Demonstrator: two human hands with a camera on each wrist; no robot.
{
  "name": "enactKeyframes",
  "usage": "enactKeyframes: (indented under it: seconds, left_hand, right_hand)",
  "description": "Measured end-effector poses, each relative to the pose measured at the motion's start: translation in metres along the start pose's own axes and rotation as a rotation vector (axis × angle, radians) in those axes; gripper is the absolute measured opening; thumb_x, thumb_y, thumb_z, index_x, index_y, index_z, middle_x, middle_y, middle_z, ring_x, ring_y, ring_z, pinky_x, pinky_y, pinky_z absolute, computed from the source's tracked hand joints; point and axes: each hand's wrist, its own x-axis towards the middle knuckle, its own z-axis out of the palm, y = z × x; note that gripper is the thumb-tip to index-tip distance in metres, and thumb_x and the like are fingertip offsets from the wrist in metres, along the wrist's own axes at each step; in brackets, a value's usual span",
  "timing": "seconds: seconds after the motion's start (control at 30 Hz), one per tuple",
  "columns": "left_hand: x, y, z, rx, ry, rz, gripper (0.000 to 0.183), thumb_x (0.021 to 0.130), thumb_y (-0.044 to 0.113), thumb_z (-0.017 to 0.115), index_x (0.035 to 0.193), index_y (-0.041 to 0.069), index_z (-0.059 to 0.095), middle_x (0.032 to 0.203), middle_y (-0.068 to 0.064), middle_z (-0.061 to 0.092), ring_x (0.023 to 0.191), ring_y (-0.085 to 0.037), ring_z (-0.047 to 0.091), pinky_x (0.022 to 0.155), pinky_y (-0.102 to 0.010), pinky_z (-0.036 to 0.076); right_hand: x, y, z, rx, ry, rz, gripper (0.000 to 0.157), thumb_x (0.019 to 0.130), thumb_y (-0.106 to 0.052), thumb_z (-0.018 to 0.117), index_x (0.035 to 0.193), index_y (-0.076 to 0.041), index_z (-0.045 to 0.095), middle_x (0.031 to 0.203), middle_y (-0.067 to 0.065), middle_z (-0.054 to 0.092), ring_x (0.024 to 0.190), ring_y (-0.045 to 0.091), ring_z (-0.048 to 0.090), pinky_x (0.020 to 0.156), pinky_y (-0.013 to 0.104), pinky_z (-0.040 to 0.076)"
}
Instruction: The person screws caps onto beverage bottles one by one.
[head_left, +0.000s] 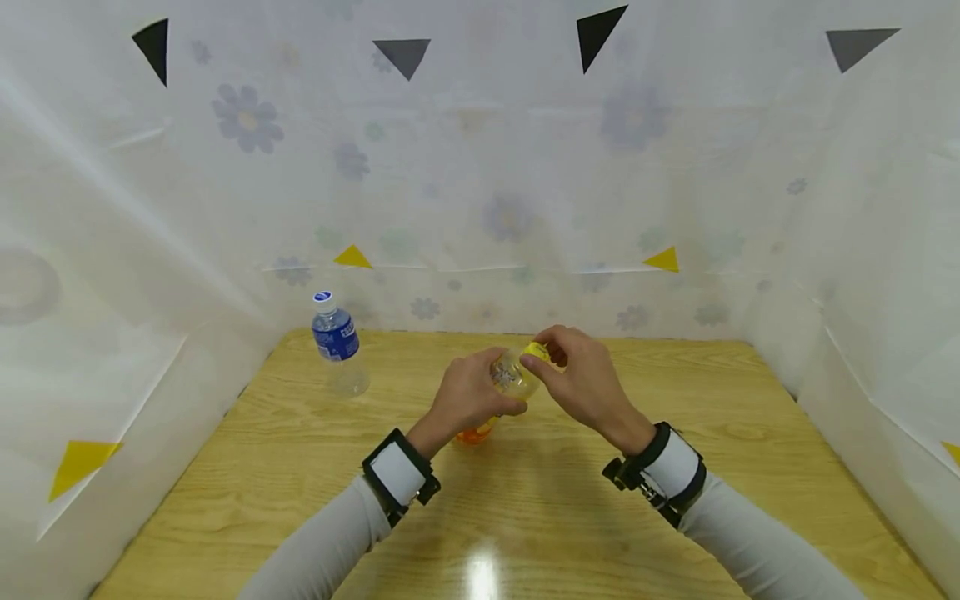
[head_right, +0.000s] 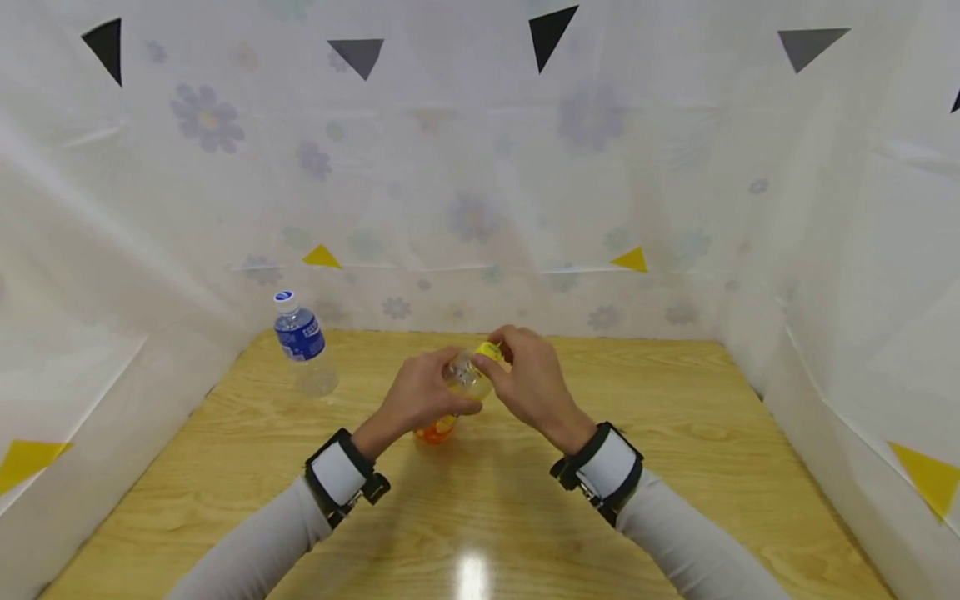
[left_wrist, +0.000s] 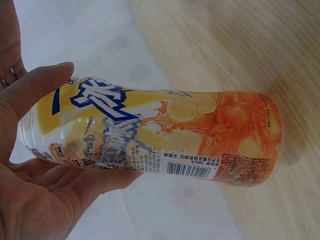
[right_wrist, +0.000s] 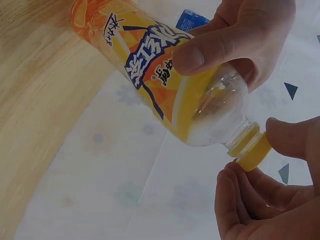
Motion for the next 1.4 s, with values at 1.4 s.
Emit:
enactKeyframes:
  seconds: [1.4]
  left_hand:
    - [0.001,-0.004,-0.002,0.012,-0.014,-0.003,0.073,0.073,0.033,0.091,0.135,0.009,0.061,0.106,-0.005,0.072,0.085,-0.017,0.066,0.067,-0.028,0.055]
  right_hand:
    - [-0.005,-0.008,-0.001,-0.065,-0.023,0.071,0.044,0.096,-0.028,0.071,0.130,-0.001,0.063,0.106,0.015,0.066,0.095,0.030,0.062,0.077,0.047,0.051]
